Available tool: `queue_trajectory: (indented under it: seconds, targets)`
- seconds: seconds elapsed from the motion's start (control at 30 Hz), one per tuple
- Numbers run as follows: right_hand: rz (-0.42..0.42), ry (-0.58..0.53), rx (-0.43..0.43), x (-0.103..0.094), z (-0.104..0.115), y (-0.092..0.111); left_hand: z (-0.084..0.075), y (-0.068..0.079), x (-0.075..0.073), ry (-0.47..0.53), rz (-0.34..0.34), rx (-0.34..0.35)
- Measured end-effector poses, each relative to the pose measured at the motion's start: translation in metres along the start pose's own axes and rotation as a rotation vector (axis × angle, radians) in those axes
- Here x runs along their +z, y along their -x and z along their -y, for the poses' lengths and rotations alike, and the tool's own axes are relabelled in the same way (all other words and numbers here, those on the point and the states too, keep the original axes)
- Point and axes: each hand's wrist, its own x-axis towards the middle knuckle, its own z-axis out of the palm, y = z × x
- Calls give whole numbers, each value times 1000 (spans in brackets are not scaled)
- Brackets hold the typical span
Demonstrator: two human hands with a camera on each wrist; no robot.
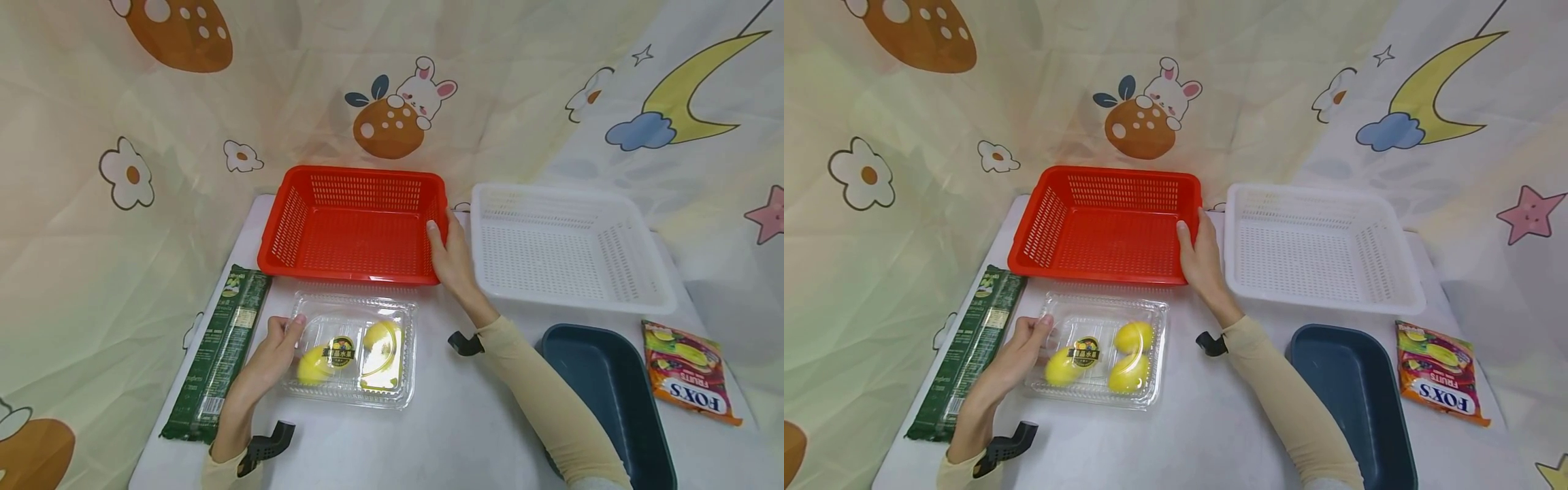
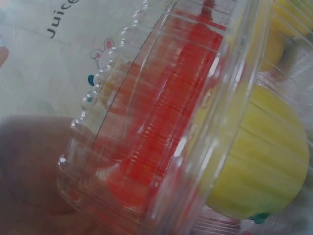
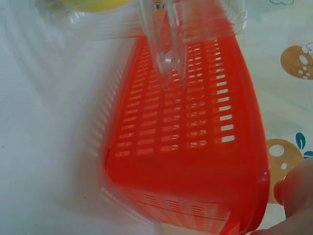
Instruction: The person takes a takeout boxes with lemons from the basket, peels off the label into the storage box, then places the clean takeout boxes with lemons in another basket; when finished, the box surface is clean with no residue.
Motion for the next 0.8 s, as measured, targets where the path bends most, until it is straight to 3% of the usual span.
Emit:
queue_trajectory:
  seconds: [0.23,0.47,0.8]
  targets:
    - [-21,38,-51,-1,8,5,-1,0,0,7,-1,5]
    - [-46,112,-80,-2,30,18,-2,1,0,4,7,1]
    - [39,15,-220,10,61,48,-1,1,-1,4,13,-1]
